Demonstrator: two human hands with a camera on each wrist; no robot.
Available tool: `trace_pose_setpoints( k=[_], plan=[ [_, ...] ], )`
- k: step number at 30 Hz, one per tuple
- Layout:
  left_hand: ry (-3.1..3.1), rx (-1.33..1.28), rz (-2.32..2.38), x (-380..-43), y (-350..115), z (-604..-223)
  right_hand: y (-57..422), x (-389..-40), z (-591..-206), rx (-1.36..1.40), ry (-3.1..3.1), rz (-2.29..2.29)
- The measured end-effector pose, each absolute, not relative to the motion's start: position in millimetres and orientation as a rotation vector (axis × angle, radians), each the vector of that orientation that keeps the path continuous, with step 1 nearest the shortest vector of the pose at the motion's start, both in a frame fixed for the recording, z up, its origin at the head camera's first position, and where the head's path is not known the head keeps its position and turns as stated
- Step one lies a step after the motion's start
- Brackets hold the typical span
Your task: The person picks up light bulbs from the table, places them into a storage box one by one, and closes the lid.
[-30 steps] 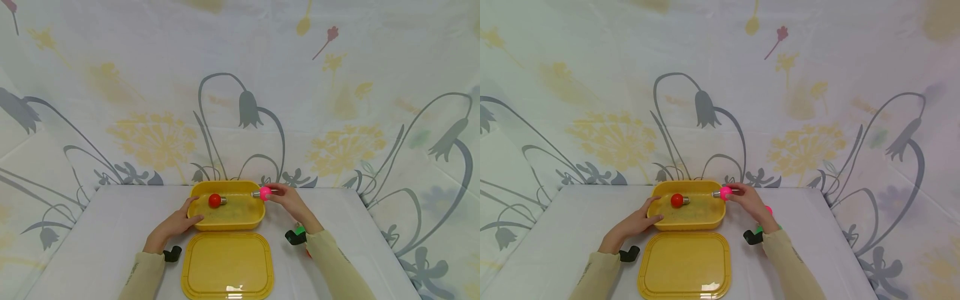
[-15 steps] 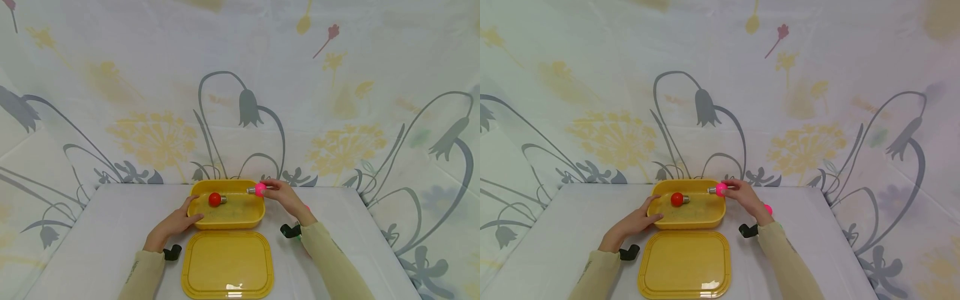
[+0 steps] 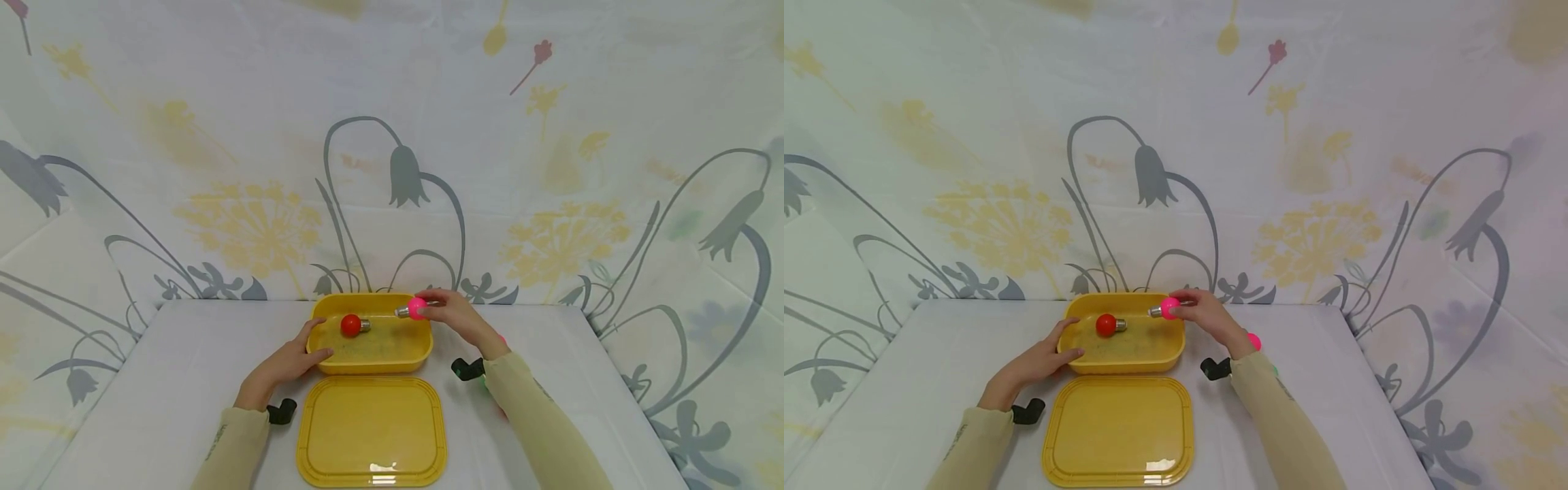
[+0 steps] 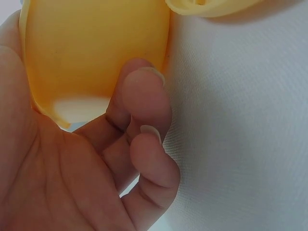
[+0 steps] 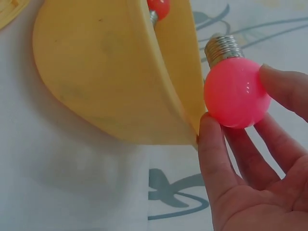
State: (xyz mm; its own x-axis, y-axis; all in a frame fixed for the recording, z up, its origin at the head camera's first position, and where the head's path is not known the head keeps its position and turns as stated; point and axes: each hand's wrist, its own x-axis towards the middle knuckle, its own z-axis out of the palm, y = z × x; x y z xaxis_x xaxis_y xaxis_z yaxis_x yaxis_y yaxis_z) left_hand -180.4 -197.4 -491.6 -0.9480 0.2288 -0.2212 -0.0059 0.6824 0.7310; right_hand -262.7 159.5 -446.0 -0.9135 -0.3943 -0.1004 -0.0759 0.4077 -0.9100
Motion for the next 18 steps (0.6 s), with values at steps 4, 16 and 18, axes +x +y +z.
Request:
trace_pose_setpoints(
  k=[4,16,18],
  plan=[
    [2.593,0.182,1.142,-180.7,-197.2,-491.6,154.9,-265.0,-445.4,-0.412,2.374,-1.480],
    [2.597,0.183,1.178,-177.3,-196.3,-489.2,141.9,-268.9,-445.1,-0.473,2.346,-1.456],
    [2.601,0.180,1.172,-176.9,-196.0,-488.1,140.0,-269.7,-444.6,-0.490,2.345,-1.449]
  ],
)
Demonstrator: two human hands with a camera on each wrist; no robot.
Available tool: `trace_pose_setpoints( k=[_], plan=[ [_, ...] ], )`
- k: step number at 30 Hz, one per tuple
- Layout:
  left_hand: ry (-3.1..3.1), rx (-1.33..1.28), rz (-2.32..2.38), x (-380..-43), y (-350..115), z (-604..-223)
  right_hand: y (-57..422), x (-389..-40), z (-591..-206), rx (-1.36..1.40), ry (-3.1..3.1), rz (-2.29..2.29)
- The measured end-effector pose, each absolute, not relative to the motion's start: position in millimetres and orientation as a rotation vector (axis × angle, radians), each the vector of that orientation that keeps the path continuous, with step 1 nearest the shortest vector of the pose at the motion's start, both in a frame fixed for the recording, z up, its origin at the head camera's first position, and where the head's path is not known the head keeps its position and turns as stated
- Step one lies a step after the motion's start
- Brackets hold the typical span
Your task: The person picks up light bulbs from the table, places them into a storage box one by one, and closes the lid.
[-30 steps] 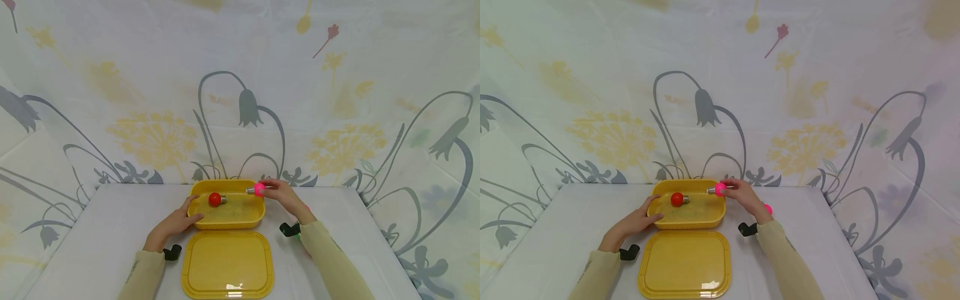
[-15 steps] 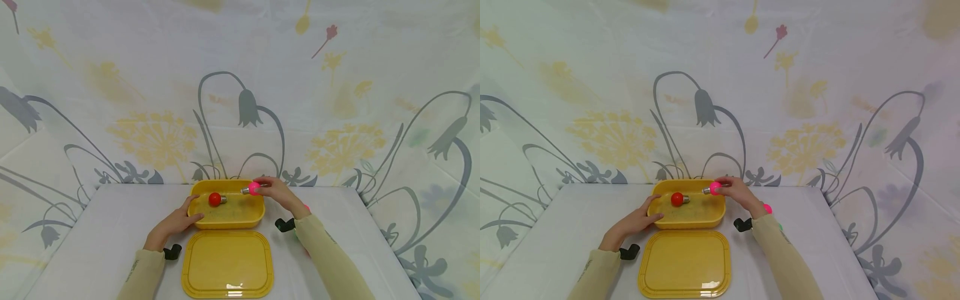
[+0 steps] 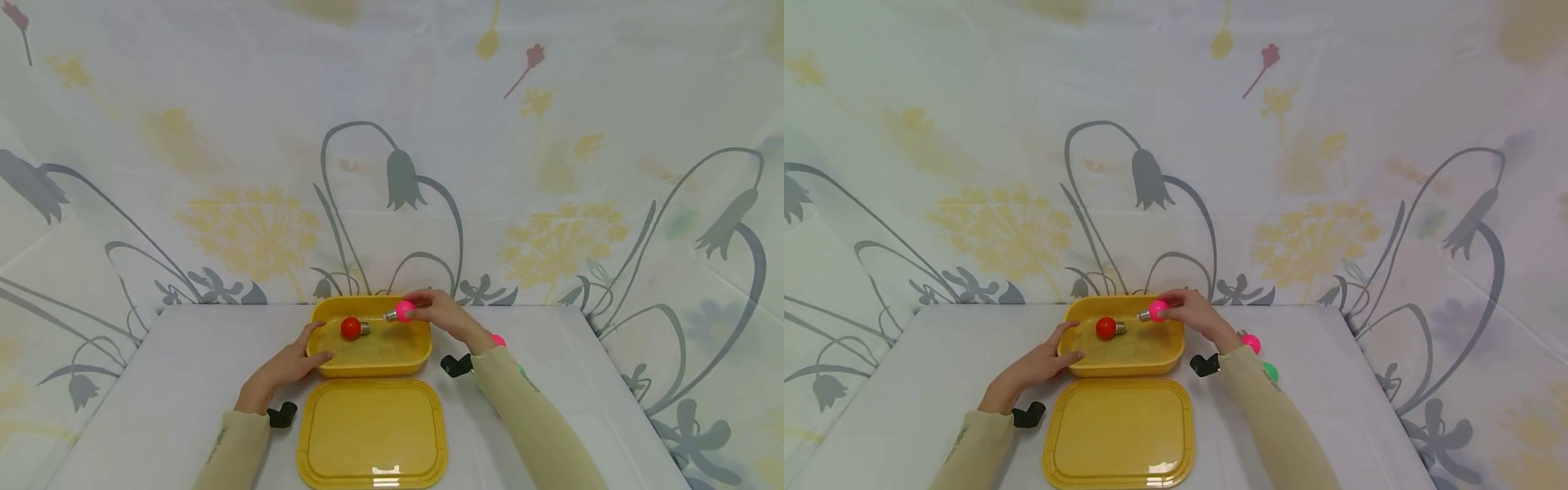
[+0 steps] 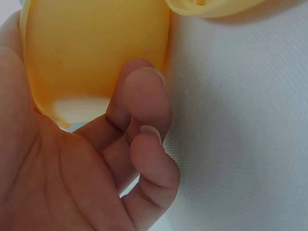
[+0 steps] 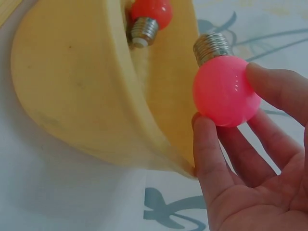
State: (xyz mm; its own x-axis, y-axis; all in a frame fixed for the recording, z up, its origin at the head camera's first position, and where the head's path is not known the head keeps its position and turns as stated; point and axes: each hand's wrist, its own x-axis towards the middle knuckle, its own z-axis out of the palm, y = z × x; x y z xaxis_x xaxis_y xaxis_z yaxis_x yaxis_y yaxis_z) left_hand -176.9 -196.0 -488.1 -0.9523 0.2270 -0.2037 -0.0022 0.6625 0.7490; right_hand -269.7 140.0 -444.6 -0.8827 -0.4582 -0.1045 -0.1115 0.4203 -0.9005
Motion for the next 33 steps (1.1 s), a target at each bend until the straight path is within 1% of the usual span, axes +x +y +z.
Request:
trace_pose_setpoints(
  k=[19,33],
  plan=[
    [2.606,0.188,1.147,-176.6,-195.8,-485.3,123.1,-279.4,-447.8,-0.534,2.307,-1.414],
    [2.607,0.182,1.142,-174.7,-193.6,-482.9,112.3,-285.2,-447.1,-0.578,2.373,-1.292]
  ],
)
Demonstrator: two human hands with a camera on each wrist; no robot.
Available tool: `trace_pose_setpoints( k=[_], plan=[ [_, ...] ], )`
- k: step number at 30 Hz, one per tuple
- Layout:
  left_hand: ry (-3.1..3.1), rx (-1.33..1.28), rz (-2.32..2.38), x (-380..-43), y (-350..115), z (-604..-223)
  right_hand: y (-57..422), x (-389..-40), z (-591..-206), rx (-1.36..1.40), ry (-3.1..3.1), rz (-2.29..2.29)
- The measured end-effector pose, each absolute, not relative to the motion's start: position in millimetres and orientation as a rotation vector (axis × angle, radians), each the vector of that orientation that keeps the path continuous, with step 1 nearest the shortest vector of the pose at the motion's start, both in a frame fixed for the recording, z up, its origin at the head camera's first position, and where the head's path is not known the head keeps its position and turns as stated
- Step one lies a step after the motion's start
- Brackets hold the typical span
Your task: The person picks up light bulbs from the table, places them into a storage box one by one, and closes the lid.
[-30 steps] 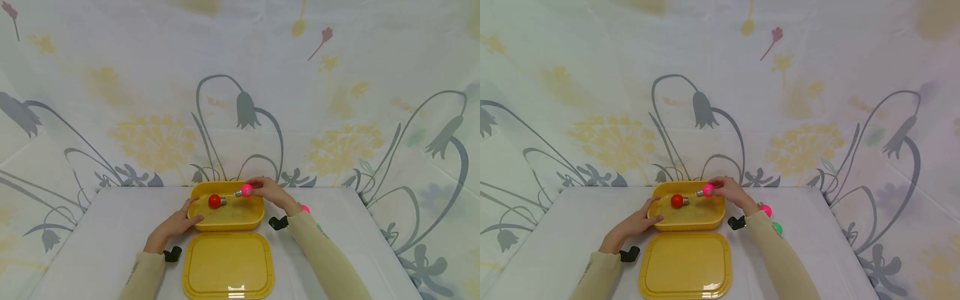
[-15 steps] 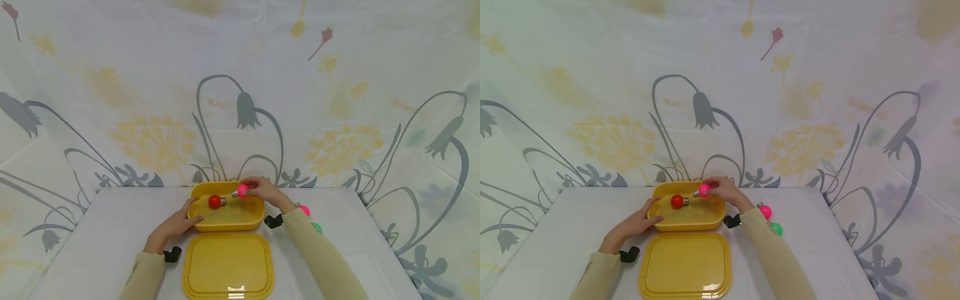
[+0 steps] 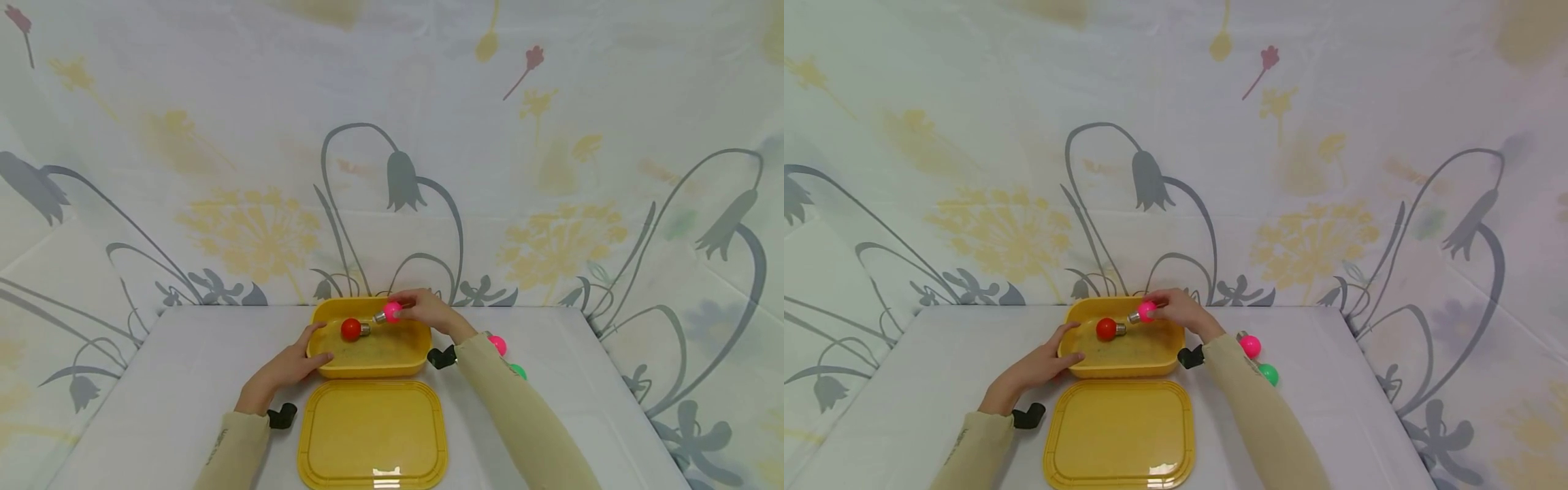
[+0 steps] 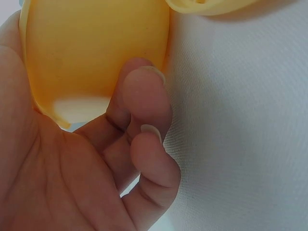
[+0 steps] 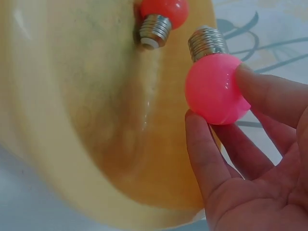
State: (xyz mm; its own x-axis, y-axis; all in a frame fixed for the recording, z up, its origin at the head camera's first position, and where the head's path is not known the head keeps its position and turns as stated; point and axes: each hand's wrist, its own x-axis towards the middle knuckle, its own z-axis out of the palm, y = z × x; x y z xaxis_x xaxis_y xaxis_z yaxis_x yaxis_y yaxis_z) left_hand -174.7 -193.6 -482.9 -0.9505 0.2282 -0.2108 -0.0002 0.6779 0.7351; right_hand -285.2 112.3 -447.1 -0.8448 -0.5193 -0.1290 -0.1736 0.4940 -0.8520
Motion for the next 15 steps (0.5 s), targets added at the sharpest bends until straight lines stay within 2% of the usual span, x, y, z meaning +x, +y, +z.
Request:
trace_pose_setpoints(
  k=[15],
  plan=[
    [2.613,0.182,1.139,-178.5,-196.0,-490.0,98.6,-294.9,-449.7,-0.625,2.341,-1.307]
  ],
)
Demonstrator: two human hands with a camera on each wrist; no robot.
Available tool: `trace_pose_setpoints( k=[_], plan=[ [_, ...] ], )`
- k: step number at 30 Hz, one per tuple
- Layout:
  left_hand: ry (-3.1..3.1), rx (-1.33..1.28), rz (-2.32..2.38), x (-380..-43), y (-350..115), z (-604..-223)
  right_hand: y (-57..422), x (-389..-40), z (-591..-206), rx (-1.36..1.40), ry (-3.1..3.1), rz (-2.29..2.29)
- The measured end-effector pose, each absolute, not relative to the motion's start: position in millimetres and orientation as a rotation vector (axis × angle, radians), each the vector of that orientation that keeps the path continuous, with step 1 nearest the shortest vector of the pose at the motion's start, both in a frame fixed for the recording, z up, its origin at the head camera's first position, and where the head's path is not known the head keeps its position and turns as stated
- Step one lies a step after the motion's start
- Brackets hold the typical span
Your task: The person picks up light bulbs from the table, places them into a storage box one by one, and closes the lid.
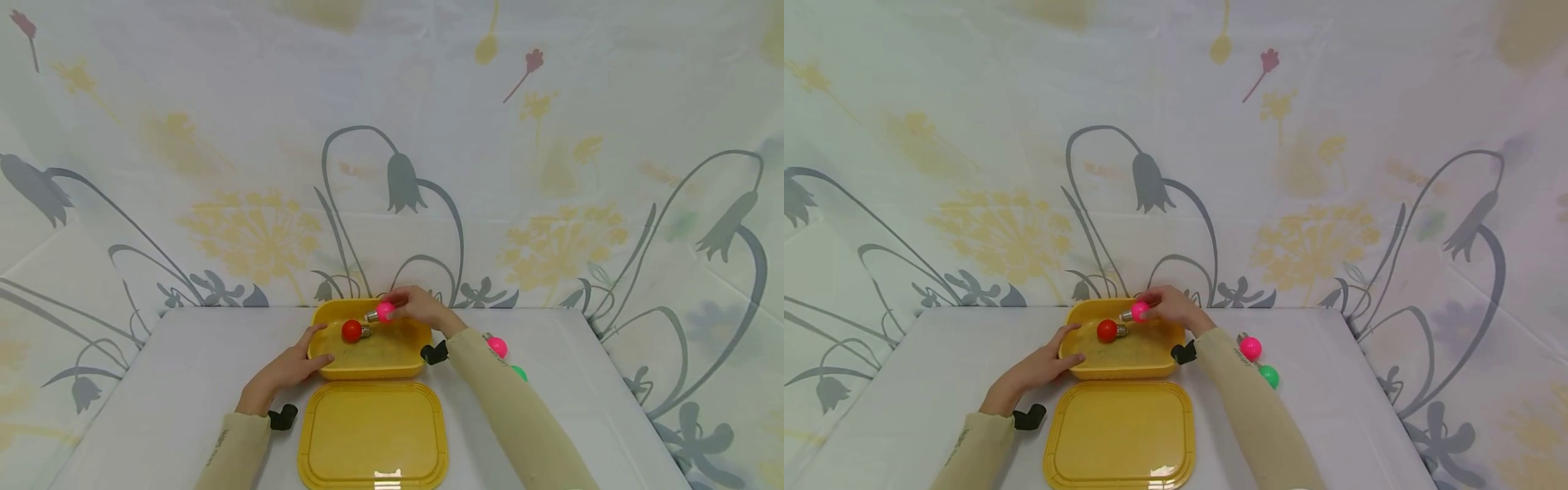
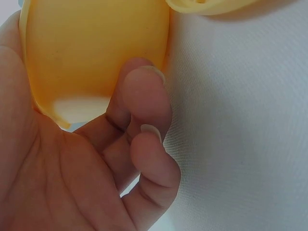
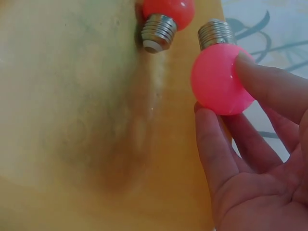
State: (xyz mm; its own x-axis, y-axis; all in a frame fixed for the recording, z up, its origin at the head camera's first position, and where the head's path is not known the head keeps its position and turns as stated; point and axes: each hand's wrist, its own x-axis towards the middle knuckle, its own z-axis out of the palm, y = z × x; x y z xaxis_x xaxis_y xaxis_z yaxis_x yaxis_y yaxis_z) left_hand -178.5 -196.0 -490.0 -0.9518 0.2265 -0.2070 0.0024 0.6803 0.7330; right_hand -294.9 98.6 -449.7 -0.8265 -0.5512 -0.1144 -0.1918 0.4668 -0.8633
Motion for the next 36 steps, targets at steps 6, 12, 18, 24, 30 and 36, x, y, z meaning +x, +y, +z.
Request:
trace_pose_setpoints(
  k=[6,12,18,24,30,36],
  plan=[
    [2.613,0.176,1.125,-179.2,-195.7,-490.2,96.1,-296.0,-454.9,-0.606,2.308,-1.352],
    [2.620,0.175,1.131,-179.1,-195.4,-492.2,96.8,-297.0,-460.3,-0.595,2.288,-1.383],
    [2.591,0.161,1.150,-178.0,-195.1,-489.5,97.3,-299.0,-463.7,-0.603,2.255,-1.389],
    [2.595,0.178,1.153,-179.2,-195.9,-488.7,98.2,-300.4,-464.9,-0.570,2.226,-1.414],
    [2.611,0.190,1.157,-177.9,-196.5,-488.0,97.0,-298.8,-463.6,-0.564,2.232,-1.433],
    [2.607,0.188,1.147,-178.6,-196.0,-488.6,96.4,-298.1,-464.3,-0.565,2.281,-1.369]
  ],
)
